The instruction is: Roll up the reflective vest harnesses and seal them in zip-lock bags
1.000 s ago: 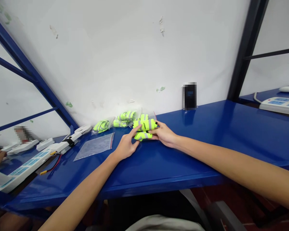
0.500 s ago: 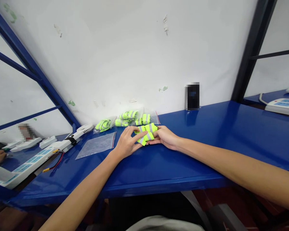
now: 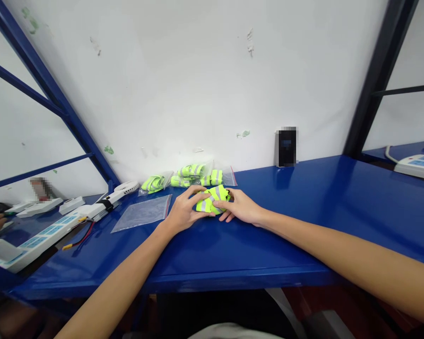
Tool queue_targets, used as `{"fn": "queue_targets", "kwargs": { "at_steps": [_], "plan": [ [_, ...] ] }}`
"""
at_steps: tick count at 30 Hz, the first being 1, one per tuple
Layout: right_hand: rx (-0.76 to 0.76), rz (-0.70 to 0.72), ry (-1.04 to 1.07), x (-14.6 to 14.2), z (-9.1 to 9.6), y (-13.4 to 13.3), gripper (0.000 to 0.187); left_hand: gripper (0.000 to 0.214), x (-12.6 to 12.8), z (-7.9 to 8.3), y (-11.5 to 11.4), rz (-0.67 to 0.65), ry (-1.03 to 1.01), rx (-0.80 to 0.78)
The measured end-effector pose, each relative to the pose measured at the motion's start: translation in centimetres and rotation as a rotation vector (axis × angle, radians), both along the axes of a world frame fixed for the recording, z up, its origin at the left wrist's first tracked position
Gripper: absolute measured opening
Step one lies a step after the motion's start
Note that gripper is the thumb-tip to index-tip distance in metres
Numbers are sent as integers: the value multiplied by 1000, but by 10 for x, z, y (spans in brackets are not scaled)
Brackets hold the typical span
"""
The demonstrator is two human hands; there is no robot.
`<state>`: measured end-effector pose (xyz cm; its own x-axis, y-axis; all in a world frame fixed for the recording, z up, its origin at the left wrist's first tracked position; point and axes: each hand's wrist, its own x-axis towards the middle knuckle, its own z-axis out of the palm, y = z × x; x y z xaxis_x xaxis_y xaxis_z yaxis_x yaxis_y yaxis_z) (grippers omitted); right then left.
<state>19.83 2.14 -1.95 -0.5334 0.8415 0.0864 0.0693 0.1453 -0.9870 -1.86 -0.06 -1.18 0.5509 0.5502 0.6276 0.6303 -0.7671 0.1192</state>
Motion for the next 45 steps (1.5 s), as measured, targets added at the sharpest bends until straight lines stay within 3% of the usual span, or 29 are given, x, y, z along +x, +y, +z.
{"fn": "queue_targets", "kwargs": {
  "at_steps": [5,7,15,24,28,32,34,39,45],
  "plan": [
    [370,-105,-132,-2,-1,-4,36,47,5,3,-4,41,-50,-75],
    [440,-127,-123,-4,-2,-5,33,48,7,3,-4,52,-89,-117],
    [516,-207,-86,-15,-9,-12,34,60,18,-1,-4,59,-310,-220],
    [628,-308,-111,-16,-2,-11,34,42,30,6,-9,-55,-514,-521],
    [618,-266,-134,-15,-2,-13,36,40,31,7,-8,-29,-580,-507],
    [642,-197,-251,-13,-2,-13,88,37,28,7,-7,20,-586,-474],
    [678,-166,-310,-12,0,-13,102,36,27,6,-8,66,-565,-457],
    [738,-129,-412,-12,2,-12,82,37,27,3,-9,119,-538,-402],
    [744,-114,-391,-13,0,-13,59,42,28,2,-8,91,-588,-410]
  ]
}}
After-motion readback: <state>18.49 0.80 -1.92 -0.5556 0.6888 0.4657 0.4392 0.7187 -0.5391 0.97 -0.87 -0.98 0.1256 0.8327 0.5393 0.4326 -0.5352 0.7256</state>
